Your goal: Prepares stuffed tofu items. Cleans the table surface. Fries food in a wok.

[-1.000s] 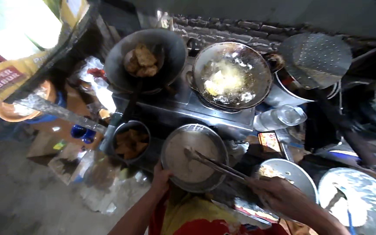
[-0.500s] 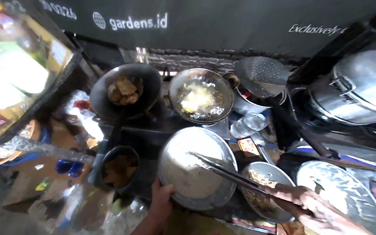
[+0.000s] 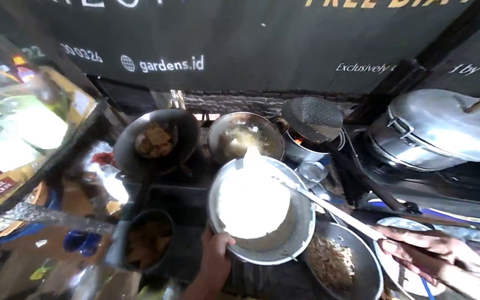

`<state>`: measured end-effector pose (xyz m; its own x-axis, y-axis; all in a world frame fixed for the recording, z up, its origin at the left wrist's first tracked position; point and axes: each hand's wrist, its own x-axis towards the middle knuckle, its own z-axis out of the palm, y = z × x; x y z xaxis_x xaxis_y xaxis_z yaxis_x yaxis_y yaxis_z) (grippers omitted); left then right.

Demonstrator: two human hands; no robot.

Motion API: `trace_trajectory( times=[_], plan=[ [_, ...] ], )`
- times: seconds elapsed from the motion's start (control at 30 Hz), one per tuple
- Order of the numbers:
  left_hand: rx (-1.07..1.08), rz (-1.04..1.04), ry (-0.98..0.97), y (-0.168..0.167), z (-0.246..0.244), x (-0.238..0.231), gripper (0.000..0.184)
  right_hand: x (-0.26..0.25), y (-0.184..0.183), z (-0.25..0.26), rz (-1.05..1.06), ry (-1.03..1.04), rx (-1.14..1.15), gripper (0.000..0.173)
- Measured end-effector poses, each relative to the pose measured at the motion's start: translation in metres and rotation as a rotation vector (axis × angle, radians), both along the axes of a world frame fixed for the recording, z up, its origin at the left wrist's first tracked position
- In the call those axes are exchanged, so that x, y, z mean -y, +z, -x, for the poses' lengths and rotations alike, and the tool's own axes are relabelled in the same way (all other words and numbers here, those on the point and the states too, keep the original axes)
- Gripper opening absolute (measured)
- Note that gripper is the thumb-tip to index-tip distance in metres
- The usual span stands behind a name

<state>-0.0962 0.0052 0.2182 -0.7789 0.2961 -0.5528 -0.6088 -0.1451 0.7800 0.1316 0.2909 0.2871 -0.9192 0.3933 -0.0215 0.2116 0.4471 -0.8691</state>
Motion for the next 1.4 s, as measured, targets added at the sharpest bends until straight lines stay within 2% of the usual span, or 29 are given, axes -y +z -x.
trace_trajectory(
  times=[0.13, 0.23, 0.33, 0.5, 0.67, 0.8, 1.1, 1.23, 1.4],
  plan=[
    [-0.003, -0.015, -0.004, -0.003, 0.002, -0.004, 0.063, -0.032, -0.002, 0.018, -0.057, -0.063, -0.022, 0.035],
    [0.042, 0.037, 0.005, -0.004, 0.001, 0.0, 0.064, -0.052, -0.002, 0.042, -0.27, -0.088, 0.005, 0.038],
    [0.092, 0.12, -0.002, -0.006, -0.002, 0.007, 0.064, -0.068, -0.007, 0.07, -0.53, 0.015, 0.035, 0.035],
    [0.112, 0.192, -0.012, -0.024, -0.007, 0.03, 0.071, -0.072, -0.012, 0.111, -0.696, 0.152, 0.235, 0.015],
    [0.12, 0.244, 0.001, -0.044, -0.009, 0.052, 0.076, -0.063, -0.005, 0.14, -0.854, 0.237, 0.412, 0.019],
    [0.11, 0.267, 0.022, -0.063, -0.01, 0.068, 0.073, -0.052, 0.004, 0.164, -0.896, 0.241, 0.619, 0.022],
    [0.116, 0.298, 0.076, -0.099, -0.007, 0.089, 0.072, -0.052, -0.005, 0.181, -0.899, 0.169, 0.785, 0.028],
    [0.101, 0.306, 0.1, -0.116, -0.008, 0.098, 0.075, -0.053, -0.004, 0.176, -0.897, 0.178, 0.761, 0.026],
    [0.101, 0.337, 0.093, -0.127, -0.007, 0.105, 0.072, -0.066, 0.001, 0.158, -0.852, 0.13, 0.598, 0.024]
  ],
)
